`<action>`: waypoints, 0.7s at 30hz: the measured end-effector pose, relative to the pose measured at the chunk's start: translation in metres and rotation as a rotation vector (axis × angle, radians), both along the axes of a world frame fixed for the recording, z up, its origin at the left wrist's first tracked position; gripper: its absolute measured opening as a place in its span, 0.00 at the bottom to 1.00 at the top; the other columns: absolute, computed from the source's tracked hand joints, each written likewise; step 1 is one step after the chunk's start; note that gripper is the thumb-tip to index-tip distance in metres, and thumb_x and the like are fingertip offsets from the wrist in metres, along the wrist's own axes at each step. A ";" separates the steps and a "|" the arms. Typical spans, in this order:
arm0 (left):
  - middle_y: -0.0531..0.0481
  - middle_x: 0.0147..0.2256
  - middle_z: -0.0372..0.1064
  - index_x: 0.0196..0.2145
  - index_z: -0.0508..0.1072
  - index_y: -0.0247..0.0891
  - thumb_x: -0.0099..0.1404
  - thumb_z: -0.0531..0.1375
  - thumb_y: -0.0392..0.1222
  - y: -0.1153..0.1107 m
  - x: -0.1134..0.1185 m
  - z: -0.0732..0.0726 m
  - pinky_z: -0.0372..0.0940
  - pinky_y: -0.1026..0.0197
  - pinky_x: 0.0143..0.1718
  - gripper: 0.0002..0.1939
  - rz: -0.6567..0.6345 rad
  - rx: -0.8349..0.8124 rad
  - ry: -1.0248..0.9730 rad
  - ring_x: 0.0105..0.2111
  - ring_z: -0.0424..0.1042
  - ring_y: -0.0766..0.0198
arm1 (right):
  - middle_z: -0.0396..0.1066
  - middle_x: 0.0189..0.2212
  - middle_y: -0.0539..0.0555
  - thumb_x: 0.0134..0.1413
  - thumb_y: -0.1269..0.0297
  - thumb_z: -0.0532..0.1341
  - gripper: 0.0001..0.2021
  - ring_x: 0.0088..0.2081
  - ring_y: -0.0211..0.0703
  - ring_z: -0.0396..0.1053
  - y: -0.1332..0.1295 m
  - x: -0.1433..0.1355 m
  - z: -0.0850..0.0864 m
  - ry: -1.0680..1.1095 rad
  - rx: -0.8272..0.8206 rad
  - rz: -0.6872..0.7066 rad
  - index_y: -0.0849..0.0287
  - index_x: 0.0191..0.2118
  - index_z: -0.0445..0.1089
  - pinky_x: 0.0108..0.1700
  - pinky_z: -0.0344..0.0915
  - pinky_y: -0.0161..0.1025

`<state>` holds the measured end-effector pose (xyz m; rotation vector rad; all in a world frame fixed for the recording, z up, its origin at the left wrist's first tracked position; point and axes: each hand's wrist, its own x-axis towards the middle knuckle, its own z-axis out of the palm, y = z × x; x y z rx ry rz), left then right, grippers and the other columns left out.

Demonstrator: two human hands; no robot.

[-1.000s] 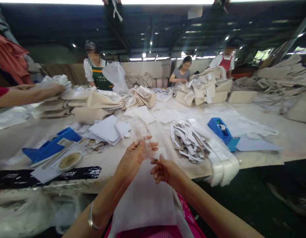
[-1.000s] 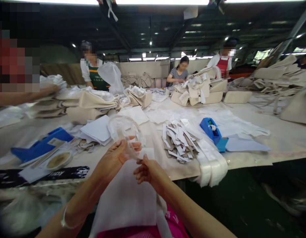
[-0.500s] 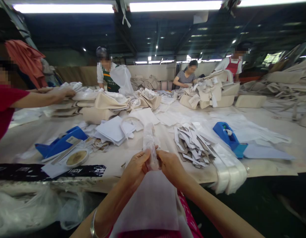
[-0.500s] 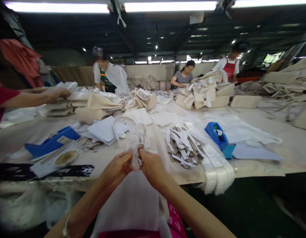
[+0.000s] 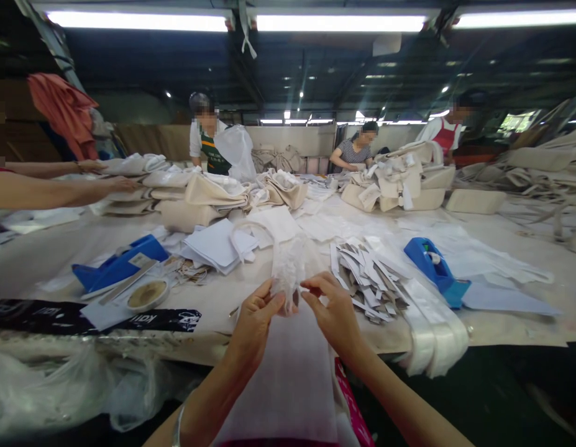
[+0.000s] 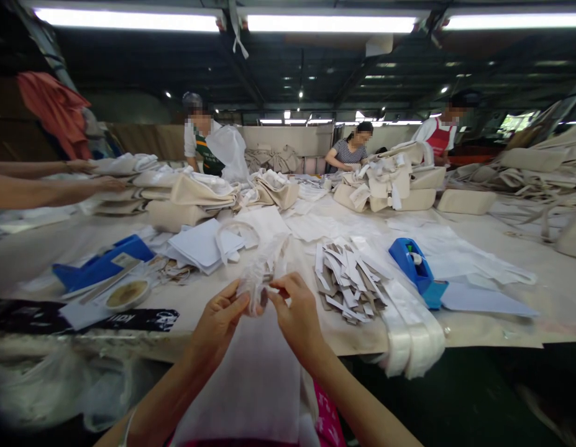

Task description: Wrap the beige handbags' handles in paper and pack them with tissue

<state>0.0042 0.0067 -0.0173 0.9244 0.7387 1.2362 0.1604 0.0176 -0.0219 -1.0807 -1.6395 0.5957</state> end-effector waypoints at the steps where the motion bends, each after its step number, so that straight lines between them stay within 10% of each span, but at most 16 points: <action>1: 0.49 0.30 0.75 0.49 0.72 0.37 0.63 0.64 0.43 0.000 0.001 -0.003 0.65 0.65 0.34 0.17 0.037 0.021 0.045 0.29 0.72 0.64 | 0.67 0.30 0.51 0.57 0.66 0.59 0.06 0.32 0.39 0.65 -0.001 -0.001 0.001 0.064 -0.089 0.012 0.60 0.33 0.73 0.37 0.60 0.36; 6: 0.48 0.39 0.75 0.45 0.75 0.37 0.62 0.64 0.45 -0.002 0.015 -0.017 0.65 0.61 0.42 0.14 0.172 0.153 0.306 0.40 0.71 0.56 | 0.58 0.23 0.46 0.49 0.59 0.65 0.13 0.28 0.37 0.57 -0.006 -0.012 0.000 0.332 -0.365 0.069 0.59 0.21 0.66 0.30 0.55 0.35; 12: 0.46 0.46 0.71 0.46 0.75 0.39 0.66 0.60 0.49 0.004 0.016 -0.008 0.61 0.59 0.54 0.15 0.208 0.182 0.234 0.50 0.68 0.56 | 0.57 0.24 0.47 0.51 0.68 0.63 0.10 0.29 0.38 0.58 0.000 -0.018 0.006 0.257 -0.125 0.018 0.58 0.21 0.68 0.33 0.56 0.36; 18: 0.40 0.46 0.72 0.52 0.72 0.35 0.66 0.60 0.49 0.016 0.005 -0.002 0.67 0.57 0.45 0.21 -0.153 -0.026 -0.077 0.46 0.72 0.55 | 0.65 0.30 0.52 0.59 0.71 0.59 0.12 0.38 0.44 0.60 -0.001 -0.011 -0.016 -0.104 0.268 0.116 0.57 0.24 0.70 0.43 0.58 0.42; 21: 0.41 0.43 0.75 0.49 0.73 0.34 0.64 0.62 0.46 0.015 0.009 -0.014 0.67 0.56 0.45 0.19 -0.107 -0.036 -0.142 0.43 0.73 0.55 | 0.69 0.36 0.53 0.55 0.72 0.63 0.07 0.41 0.46 0.60 -0.002 -0.011 -0.023 -0.209 0.235 0.074 0.56 0.28 0.72 0.46 0.57 0.45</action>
